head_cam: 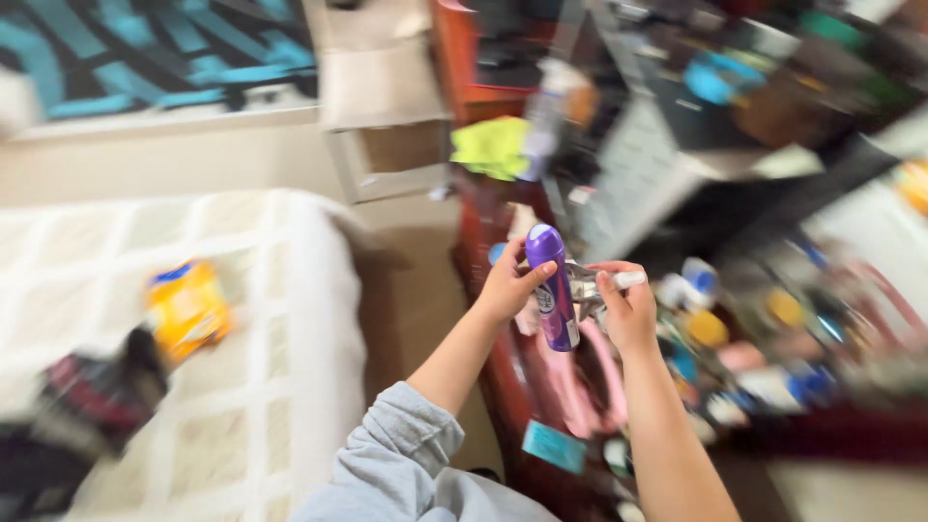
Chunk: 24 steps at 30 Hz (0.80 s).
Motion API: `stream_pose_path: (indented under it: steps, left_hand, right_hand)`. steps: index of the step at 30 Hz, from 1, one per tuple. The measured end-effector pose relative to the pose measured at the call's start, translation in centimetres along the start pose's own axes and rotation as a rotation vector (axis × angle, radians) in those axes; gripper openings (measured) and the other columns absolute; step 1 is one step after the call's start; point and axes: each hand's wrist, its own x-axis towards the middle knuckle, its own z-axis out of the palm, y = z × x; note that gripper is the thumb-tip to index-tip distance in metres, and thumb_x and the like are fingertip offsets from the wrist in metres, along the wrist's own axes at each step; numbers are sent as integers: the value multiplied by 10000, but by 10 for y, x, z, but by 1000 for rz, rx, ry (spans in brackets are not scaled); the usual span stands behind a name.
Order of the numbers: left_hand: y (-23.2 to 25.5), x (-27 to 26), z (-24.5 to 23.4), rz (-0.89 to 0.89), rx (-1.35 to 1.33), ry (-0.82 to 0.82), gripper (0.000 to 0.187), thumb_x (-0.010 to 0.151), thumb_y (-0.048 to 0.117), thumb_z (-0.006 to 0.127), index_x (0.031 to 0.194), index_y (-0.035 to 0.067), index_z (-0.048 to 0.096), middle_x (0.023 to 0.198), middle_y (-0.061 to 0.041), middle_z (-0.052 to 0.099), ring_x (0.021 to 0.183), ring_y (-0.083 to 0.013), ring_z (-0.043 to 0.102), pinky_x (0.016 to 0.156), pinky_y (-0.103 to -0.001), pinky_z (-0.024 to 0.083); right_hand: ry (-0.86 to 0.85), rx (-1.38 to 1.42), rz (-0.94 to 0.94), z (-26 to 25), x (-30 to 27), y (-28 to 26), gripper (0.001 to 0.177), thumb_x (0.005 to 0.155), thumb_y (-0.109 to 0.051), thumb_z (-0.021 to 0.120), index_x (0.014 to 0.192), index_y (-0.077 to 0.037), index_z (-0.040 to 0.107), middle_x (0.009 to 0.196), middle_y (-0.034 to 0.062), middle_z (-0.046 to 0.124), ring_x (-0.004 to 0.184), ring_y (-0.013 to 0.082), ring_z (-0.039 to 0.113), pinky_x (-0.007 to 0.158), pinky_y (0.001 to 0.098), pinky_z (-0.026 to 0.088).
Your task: The person moves various personal care items from a cluttered vanity to a bed. They handle hairbrushes, a bag of wipes, a black bag, a hair tie, a purple spray can, bottles, a pink pouch, and a wooden organizer, placing them on the bed one by one.
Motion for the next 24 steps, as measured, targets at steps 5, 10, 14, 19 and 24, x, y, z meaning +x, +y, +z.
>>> stream_pose_path:
  steps: [5,10,14,19,24]
  left_hand:
    - [38,-25,-104,100,46,313,674,856,276,879,1415,126,533,1153,-224,662,1043,-369,677,828,-469,599]
    - [81,-84,-205,87,63,611,723,747,376,951,1352,185,603,1112,-190,713,1030,-326,712,859,-442,595]
    - [53,-128,-309,-73,163,881,643,820,593,829,1300,200,660,1100,-139,748,1064,-300,719,917,-434,583]
    - [97,-212,-356,-150,77,1081,626,994,592,578,1273,48,709,1262,-244,690,1278,-368,598,1106,-479,446]
    - [97,-280,-428,-279,-138,1328,610,1021,568,512,1134,26,769,1075,-211,730,1141,-316,655,1021,-451,478]
  right_hand:
    - [-248,-4,-88,113,26,-29,261,1031,-455,653,1147,-223,679,1135,34,739,1177,242,646,1043,418,464]
    - [-479,24,-69,244,13,-70,248,1009,-408,688,1142,-199,688,1098,59,741,1122,258,664,1011,409,486]
    - [-680,7,-66,347,-17,-82,284,991,-353,701,1171,-132,695,1073,158,717,1098,308,647,980,468,488]
    - [-906,-143,-7,447,-73,-124,333,972,-428,686,1189,-177,707,1138,207,721,1177,407,636,1015,509,498]
    - [-1096,-227,43,544,-129,-140,408,958,-513,671,1213,-195,700,1180,225,720,1211,398,634,1048,515,500]
